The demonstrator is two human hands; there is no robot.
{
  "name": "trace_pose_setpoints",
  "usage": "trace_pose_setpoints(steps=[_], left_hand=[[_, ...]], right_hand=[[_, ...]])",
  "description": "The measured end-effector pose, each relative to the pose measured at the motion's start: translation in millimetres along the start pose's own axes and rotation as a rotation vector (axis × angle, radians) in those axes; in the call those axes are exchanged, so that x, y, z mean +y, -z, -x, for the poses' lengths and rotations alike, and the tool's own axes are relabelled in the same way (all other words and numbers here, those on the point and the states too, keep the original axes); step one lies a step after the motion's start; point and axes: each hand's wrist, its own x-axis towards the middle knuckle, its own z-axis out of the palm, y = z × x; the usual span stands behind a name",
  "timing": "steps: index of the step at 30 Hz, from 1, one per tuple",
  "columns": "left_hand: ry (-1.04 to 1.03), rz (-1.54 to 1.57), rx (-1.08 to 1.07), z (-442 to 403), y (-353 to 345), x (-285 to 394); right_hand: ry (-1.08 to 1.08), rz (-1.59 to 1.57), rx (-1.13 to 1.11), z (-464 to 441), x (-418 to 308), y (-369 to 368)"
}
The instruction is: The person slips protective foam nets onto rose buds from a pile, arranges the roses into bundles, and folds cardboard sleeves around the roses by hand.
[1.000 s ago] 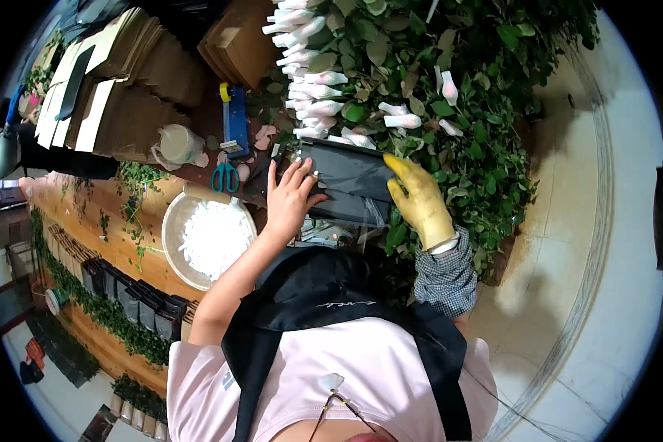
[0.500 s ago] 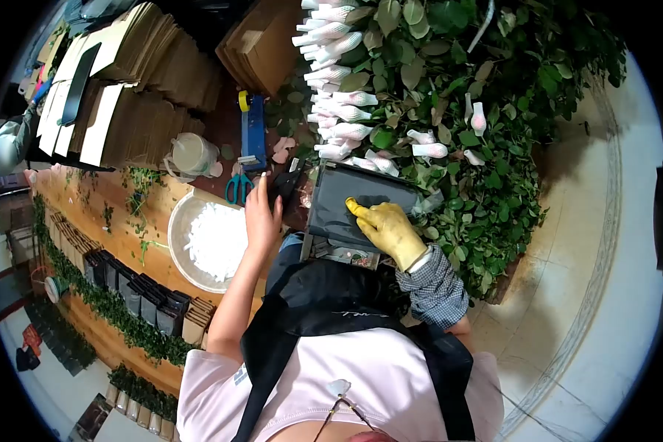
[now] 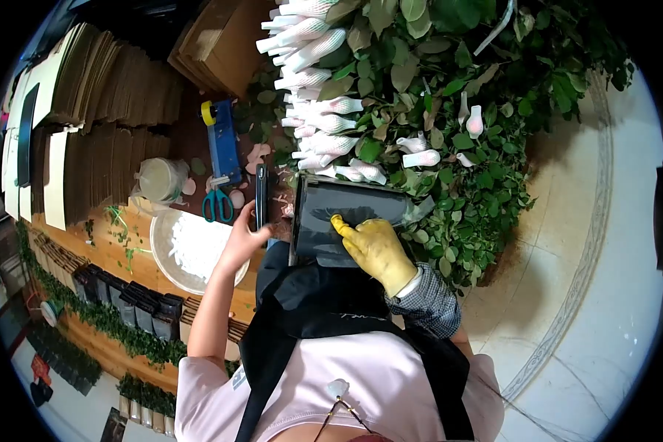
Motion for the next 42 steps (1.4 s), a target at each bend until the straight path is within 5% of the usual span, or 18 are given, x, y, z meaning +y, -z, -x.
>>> trace_pose_setpoints(steps=[2, 6, 8, 13, 19, 24, 26, 28, 31, 34, 38, 42], left_hand=[[-0.151, -0.085, 0.050, 25, -15, 2], [-0.459, -0.855, 0.226, 63, -36, 37], [-0.481, -0.988, 0.209, 70, -38, 32], [-0.318, -0.517, -0.245, 52, -12, 16], [-0.337, -0.944, 0.085, 28, -25, -11], [-0.390, -0.808, 0.086, 30, -22, -28], [-0.326, -0.097, -0.124, 36, -23, -62], [-0.266, 0.238, -0.156, 55, -22, -90], [-0.240, -0.463, 0.300, 93, -22, -95], [-0.587, -1.155, 0.503, 100, -9, -88], [-0.857, -1.327, 0.331, 85, -4, -62], [-0.918, -1.359, 0.168, 55, 18, -57]], right_hand=[[-0.019, 0.032, 0.019, 1, -5, -3], [-0.007, 0.026, 0.047, 2, -6, -1], [0.002, 0.012, 0.099, 5, -4, -4], [-0.022, 0.007, 0.124, 12, -2, -15], [-0.024, 0.037, 0.128, 15, -4, -17], [-0.058, 0.018, 0.133, 15, -9, -18], [-0.069, -0.006, 0.116, 16, -9, -18], [-0.049, 0.024, 0.161, 16, -2, -25], [-0.060, 0.000, 0.129, 15, 0, -22], [-0.074, -0.093, 0.085, 11, 5, -21], [-0.090, -0.132, 0.054, 9, 4, -19], [-0.138, -0.143, 0.035, 9, 2, -17]])
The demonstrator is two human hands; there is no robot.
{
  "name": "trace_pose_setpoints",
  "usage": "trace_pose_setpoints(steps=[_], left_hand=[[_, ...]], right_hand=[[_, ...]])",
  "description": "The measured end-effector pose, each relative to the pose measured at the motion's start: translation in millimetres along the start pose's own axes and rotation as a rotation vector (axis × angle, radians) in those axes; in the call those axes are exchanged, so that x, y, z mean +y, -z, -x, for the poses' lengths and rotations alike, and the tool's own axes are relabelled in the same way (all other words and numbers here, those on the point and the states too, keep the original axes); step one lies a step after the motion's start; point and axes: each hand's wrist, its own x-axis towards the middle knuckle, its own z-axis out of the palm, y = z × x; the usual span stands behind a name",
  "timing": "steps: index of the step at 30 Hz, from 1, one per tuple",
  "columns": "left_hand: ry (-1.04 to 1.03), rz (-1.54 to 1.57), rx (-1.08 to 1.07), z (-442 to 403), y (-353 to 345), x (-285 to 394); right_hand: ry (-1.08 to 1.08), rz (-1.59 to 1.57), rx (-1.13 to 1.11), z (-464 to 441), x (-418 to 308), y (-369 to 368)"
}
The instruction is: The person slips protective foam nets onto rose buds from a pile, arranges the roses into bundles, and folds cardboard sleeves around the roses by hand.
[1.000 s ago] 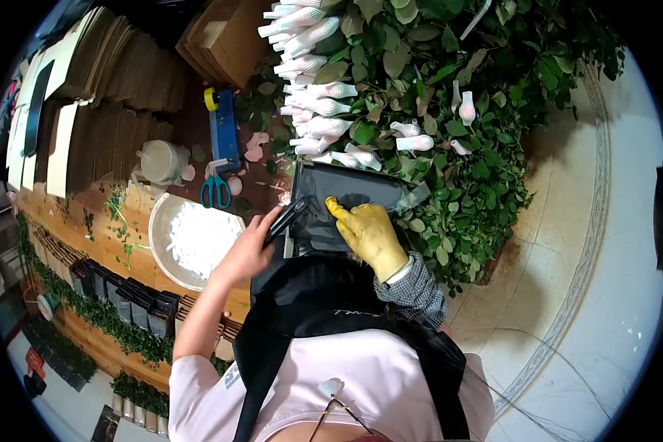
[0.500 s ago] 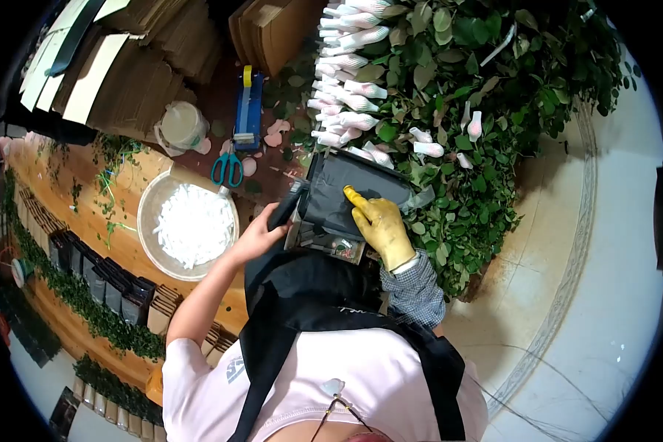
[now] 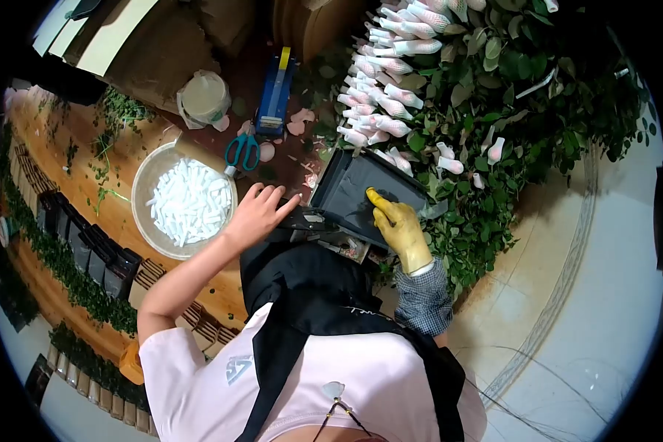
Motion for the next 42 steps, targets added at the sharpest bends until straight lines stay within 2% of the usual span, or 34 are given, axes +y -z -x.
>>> trace_pose_setpoints(steps=[2, 6, 8, 10, 13, 14, 17, 19, 20, 22, 23, 24, 26, 27, 28, 29, 31, 32, 34, 36, 38, 40, 42], left_hand=[[-0.022, 0.030, -0.023, -4, -8, -7], [-0.112, -0.049, 0.096, -2, -13, -4], [0.108, 0.174, -0.165, 11, -16, 16], [0.127, 0.179, -0.152, 12, -17, 22], [-0.051, -0.060, -0.042, -8, -1, 3], [-0.118, -0.118, 0.075, -15, 4, -4], [-0.091, -0.086, 0.018, -13, -16, -2], [-0.067, -0.083, -0.157, -16, -26, -7], [-0.066, -0.082, -0.156, -16, -27, -9], [-0.136, -0.098, 0.023, -18, -28, -18], [-0.165, 0.031, -0.098, -24, -23, -27], [-0.174, 0.024, -0.095, -31, -12, -38], [-0.325, 0.084, 0.260, -45, 8, -59], [-0.194, 0.257, -0.037, -38, 4, -63], [0.053, 0.558, -0.234, -34, 2, -60], [0.294, 0.940, -0.350, -40, 3, -56], [0.739, 1.698, -0.524, -60, -4, -49], [0.817, 1.832, -0.663, -76, 4, -55], [0.842, 1.715, -0.809, -110, 11, -59], [0.800, 1.880, -0.889, -140, 2, -68], [0.767, 1.841, -1.015, -163, 3, -83], [0.687, 1.848, -1.002, -167, 3, -92], [0.841, 1.874, -0.991, -165, -11, -78]], right_hand=[[0.006, -0.023, 0.031, 1, -3, 2], [-0.056, -0.026, -0.033, 0, -2, 2], [-0.008, 0.024, 0.018, -1, -2, 0], [-0.036, -0.027, -0.013, -4, -7, 5], [-0.096, -0.096, -0.035, -2, 0, 2], [-0.115, -0.105, -0.026, -3, -1, 2], [-0.064, -0.166, -0.038, -8, -9, 9], [-0.054, -0.186, -0.049, -8, -9, 9], [-0.069, -0.170, -0.044, -6, -6, 6], [-0.084, -0.152, -0.030, -5, -2, 6], [-0.082, -0.146, -0.039, -4, -1, 6], [-0.082, -0.143, -0.045, -3, 0, 5], [-0.115, -0.172, -0.038, -3, 0, 3], [-0.136, -0.178, -0.039, -4, -3, 5], [-0.158, -0.184, -0.041, -5, -6, 6], [-0.098, -0.109, 0.014, -5, -8, 6], [-0.116, -0.112, 0.007, -3, -2, 3], [-0.130, -0.108, -0.003, -2, 3, 1], [-0.165, -0.122, 0.016, 2, 7, -3], [-0.142, -0.097, 0.023, 1, 4, -1], [-0.112, -0.069, 0.052, 1, 4, -3], [-0.129, -0.040, -0.006, -2, 3, 1], [-0.138, -0.069, 0.028, 2, 7, -6]])
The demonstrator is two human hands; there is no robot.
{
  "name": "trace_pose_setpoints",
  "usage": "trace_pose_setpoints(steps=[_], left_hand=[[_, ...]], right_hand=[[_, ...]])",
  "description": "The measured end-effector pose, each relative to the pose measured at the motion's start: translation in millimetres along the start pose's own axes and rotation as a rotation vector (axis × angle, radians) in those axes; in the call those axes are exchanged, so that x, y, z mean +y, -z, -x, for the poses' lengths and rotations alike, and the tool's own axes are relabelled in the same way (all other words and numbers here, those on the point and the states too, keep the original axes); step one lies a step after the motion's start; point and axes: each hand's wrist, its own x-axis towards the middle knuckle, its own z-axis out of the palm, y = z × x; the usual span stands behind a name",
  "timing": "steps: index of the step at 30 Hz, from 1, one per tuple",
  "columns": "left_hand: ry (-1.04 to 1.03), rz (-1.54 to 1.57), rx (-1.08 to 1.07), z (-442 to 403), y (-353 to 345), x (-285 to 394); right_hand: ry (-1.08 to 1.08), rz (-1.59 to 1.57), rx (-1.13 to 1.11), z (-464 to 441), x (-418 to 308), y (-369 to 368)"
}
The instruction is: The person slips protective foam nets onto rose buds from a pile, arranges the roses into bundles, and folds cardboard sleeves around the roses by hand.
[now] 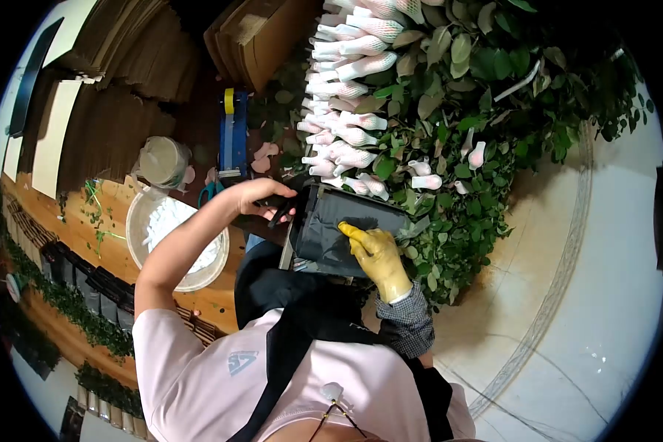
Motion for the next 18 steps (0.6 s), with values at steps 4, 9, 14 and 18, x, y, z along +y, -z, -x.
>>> trace_pose_setpoints(steps=[4, 9, 14, 18], left_hand=[[0.023, 0.087, 0.019, -6, -22, -30], [-0.202, -0.093, 0.344, 16, -44, -43], [-0.637, -0.693, 0.746, 45, -99, -99], [-0.893, -1.079, 0.518, 57, -212, -102]], right_hand=[[0.072, 0.029, 0.080, -1, -8, 5], [0.091, -0.065, 0.187, 18, -27, 14], [-0.076, -0.975, -0.261, 71, -58, 25], [0.221, -1.249, -0.101, 86, -50, 8]])
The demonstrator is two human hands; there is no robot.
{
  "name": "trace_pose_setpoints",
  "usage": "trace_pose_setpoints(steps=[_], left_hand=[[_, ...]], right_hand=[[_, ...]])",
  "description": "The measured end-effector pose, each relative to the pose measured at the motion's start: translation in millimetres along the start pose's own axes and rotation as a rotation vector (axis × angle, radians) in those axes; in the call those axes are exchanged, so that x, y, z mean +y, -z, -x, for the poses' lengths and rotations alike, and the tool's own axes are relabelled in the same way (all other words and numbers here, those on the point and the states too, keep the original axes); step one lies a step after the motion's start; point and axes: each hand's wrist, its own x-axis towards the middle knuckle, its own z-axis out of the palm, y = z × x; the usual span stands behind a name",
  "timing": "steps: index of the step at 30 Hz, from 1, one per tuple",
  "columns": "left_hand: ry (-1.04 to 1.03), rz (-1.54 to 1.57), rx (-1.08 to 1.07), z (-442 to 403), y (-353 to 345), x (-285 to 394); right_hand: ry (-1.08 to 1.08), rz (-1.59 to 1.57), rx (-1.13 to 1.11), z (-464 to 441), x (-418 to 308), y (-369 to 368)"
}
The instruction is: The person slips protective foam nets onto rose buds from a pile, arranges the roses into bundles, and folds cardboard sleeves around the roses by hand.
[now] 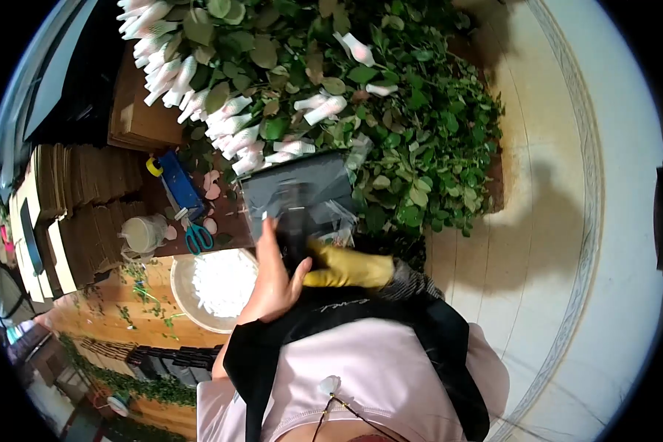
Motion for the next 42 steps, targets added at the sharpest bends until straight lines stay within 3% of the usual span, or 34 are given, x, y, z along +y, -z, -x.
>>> trace_pose_setpoints(steps=[2, 3, 4, 6, 8, 9, 10, 12, 14, 17, 20, 22, 23, 24, 30, 32, 34, 36, 38, 40, 41, 42], left_hand=[[-0.240, 0.132, -0.078, -29, 9, 19], [-0.252, 0.040, -0.191, -42, 13, 26], [-0.264, -0.052, -0.301, -53, 12, 31], [-0.313, -0.105, -0.321, -59, -13, 18], [-0.486, -0.309, -0.188, -74, -24, -4], [-0.460, -0.434, -0.063, -82, -24, -14], [-0.410, -0.649, -0.005, -87, -22, -20], [-0.294, -0.594, -0.051, -89, -24, -45], [-0.303, -0.567, -0.047, -91, -30, -56], [-0.273, -0.573, -0.054, -88, -31, -58], [-0.260, -0.564, -0.059, -88, -31, -62], [-0.278, -0.566, -0.023, -90, -33, -64], [-0.270, -0.562, -0.020, -90, -33, -62], [-0.259, -0.558, -0.017, -91, -34, -61], [-0.244, -0.569, -0.009, -92, -35, -61], [-0.235, -0.557, 0.002, -92, -35, -62], [-0.208, -0.521, -0.004, -93, -34, -61], [-0.203, -0.472, -0.011, -93, -31, -64], [-0.154, -0.311, -0.041, -96, -21, -59], [0.219, 0.497, 0.033, -99, -3, -39], [0.165, 0.617, 0.146, -96, 1, -28], [0.134, 0.477, 0.232, -94, 6, -13]], right_hand=[[-0.155, 0.064, 0.174, 22, -3, 21], [-0.176, -0.272, 0.224, 30, -20, 27], [-0.136, -0.272, 0.319, 39, -9, 38], [-0.467, -0.083, 0.589, 52, -1, 55], [-0.439, 0.650, 0.743, 63, -5, 52], [-0.475, 1.011, 0.718, 69, -2, 57], [-0.480, 0.994, 0.729, 73, 0, 61], [-0.972, 1.178, 0.508, 84, 3, 69], [-1.000, 1.232, 0.414, 98, 10, 82], [-0.871, 1.157, 0.328, 101, -8, 90], [-0.772, 1.317, 0.249, 82, -14, 100], [-0.776, 0.967, 0.183, 69, 3, 123], [-0.563, 0.630, 0.194, 79, 52, 143], [-0.808, 0.495, 0.010, 72, 31, 151], [-0.775, 0.754, -0.174, 64, 49, 156], [-0.512, -0.059, 0.052, 82, 102, 150], [-0.725, -0.028, 0.274, 76, 97, 128], [-0.647, 0.144, 0.362, 75, 93, 117], [-0.662, 0.238, 0.311, 80, 108, 120], [-0.467, 0.291, 0.341, 84, 108, 126], [-0.460, 0.093, 0.293, 83, 78, 126], [-0.542, -0.150, 0.154, 90, 48, 139]])
